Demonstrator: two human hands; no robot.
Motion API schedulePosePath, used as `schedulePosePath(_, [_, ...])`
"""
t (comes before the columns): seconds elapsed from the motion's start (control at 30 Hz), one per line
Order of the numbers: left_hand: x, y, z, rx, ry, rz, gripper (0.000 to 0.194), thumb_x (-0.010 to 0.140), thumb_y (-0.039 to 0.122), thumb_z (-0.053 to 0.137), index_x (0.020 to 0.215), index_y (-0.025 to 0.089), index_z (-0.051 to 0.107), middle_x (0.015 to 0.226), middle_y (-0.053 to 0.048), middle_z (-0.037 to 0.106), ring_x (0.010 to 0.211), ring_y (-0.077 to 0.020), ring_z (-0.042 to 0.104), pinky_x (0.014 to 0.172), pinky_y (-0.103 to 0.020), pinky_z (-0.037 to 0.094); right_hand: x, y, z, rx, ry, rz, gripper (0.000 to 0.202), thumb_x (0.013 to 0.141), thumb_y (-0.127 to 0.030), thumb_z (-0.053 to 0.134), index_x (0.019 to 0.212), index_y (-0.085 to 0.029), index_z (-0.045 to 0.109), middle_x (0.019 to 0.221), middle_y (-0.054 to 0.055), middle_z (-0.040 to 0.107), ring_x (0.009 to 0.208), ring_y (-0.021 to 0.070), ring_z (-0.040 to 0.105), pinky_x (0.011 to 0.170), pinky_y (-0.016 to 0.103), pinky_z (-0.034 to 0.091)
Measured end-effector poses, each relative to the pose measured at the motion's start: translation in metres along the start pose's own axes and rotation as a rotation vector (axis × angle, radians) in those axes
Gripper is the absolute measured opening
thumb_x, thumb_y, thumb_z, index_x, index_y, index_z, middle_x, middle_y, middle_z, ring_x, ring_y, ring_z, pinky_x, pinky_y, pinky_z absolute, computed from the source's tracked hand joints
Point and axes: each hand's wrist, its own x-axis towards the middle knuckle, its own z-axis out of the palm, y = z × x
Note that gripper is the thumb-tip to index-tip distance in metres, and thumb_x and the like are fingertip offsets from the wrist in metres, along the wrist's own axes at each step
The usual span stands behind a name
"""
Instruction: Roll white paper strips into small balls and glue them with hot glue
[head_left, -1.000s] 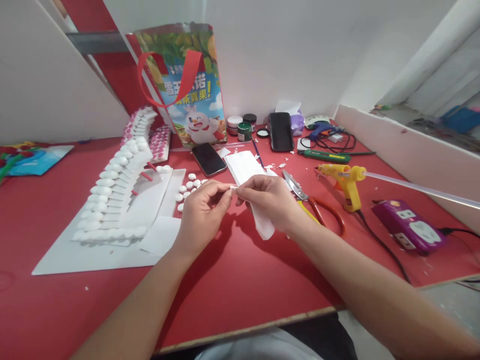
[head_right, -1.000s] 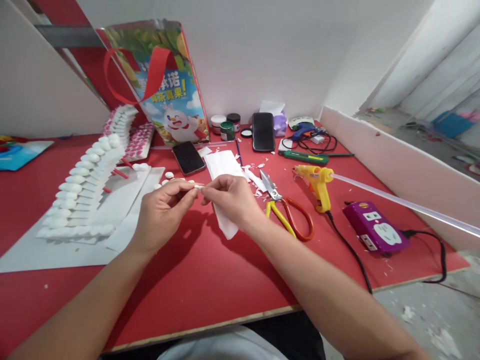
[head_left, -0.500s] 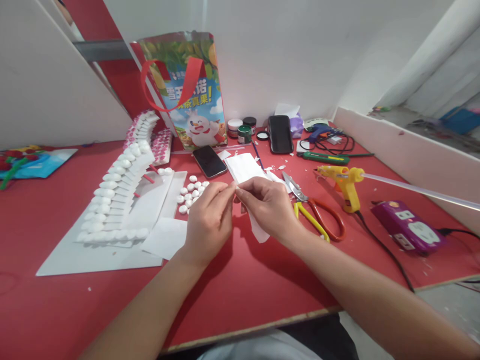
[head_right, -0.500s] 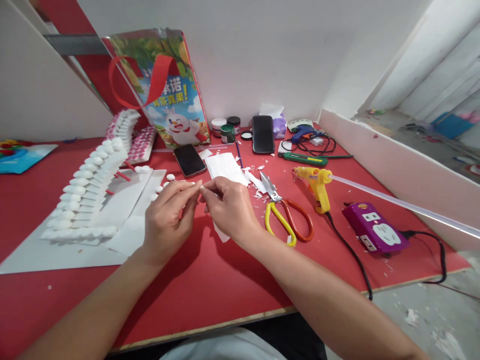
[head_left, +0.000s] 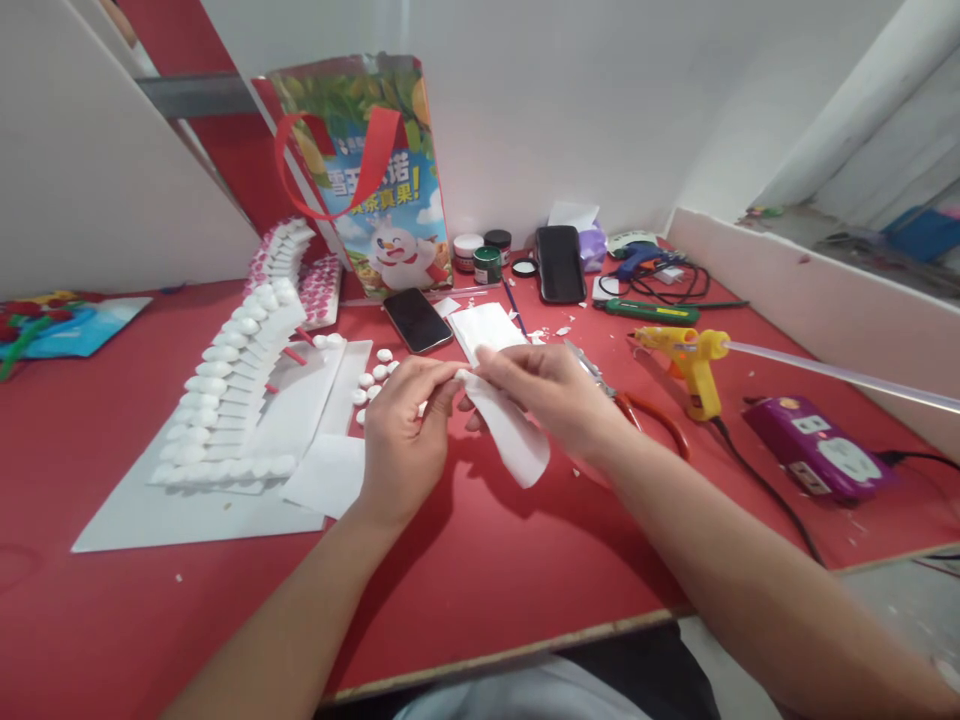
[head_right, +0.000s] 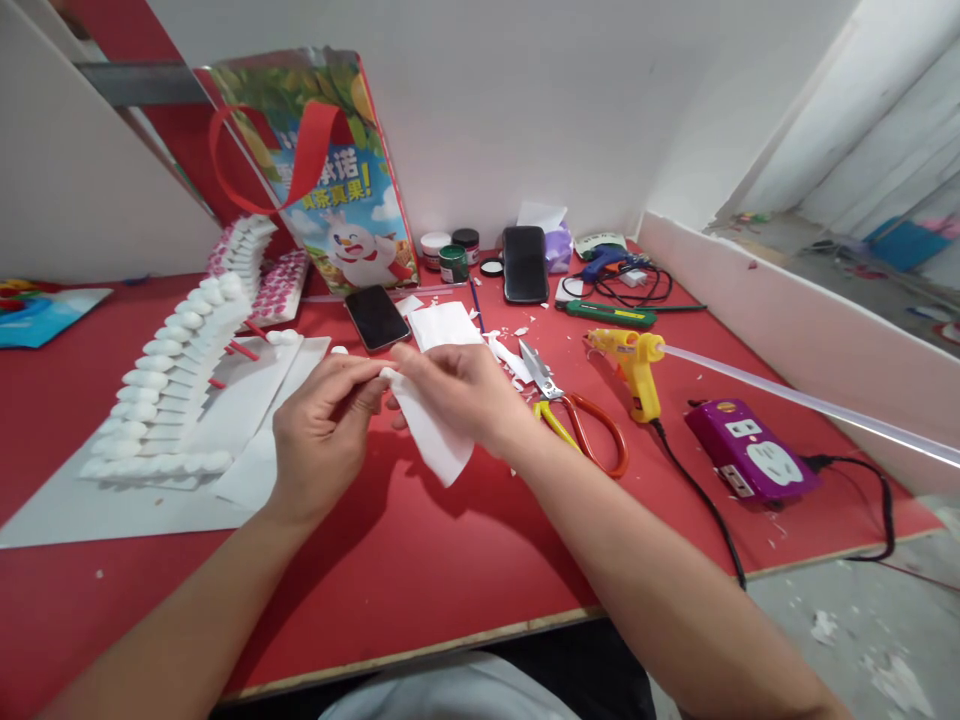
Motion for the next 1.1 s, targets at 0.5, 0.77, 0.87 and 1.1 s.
schedulePosePath(0.5, [0.0, -0.006, 0.004, -0.117, 0.013, -0.192, 0.011, 0.095, 0.026, 0.062, 0.092, 0.021, 0.072, 0.088, -0.002, 0.069, 0.076, -0.0155, 0.064, 0.073, -0.029, 0.052, 0.006, 0.006, 0.003, -0.065, 0.064, -0.092, 0.024, 0.082, -0.037, 0.079, 0.084, -0.015, 0.069, 0.068, 0.0, 0.07, 0.051, 0.0087, 0.057, 0.053, 0.023, 0.046])
schedulePosePath(0.77, [-0.002, 0.0, 0.006, 0.024, 0.15, 0.008, 0.015, 0.097, 0.026, 0.061, 0.097, 0.021, 0.076, 0.092, -0.005, 0.072, 0.086, -0.0174, 0.067, 0.081, -0.031, 0.055, -0.01, 0.005, 0.021, -0.398, 0.232, -0.314, 0.024, 0.095, -0.032, 0.064, 0.075, -0.019, 0.062, 0.057, -0.003, 0.063, 0.048, 0.0097, 0.057, 0.053, 0.023, 0.044])
schedulePosePath(0.87, [-0.003, 0.0, 0.006, 0.119, 0.183, 0.159, 0.021, 0.098, 0.022, 0.059, 0.108, 0.023, 0.077, 0.093, -0.005, 0.072, 0.085, -0.0164, 0.067, 0.08, -0.031, 0.055, -0.011, 0.005, 0.022, -0.277, 0.203, -0.313, 0.025, 0.095, -0.033, 0.063, 0.075, -0.019, 0.06, 0.06, -0.002, 0.064, 0.048, 0.0099, 0.059, 0.051, 0.023, 0.046])
schedulePosePath(1.1, [0.002, -0.003, 0.001, -0.241, 0.004, -0.046, 0.016, 0.096, 0.023, 0.065, 0.103, 0.024, 0.079, 0.09, -0.002, 0.07, 0.075, -0.013, 0.065, 0.072, -0.027, 0.055, -0.007, 0.003, 0.01, -0.276, 0.162, -0.365, 0.015, 0.092, -0.023, 0.063, 0.077, -0.018, 0.062, 0.069, -0.001, 0.068, 0.053, 0.0093, 0.059, 0.053, 0.023, 0.048])
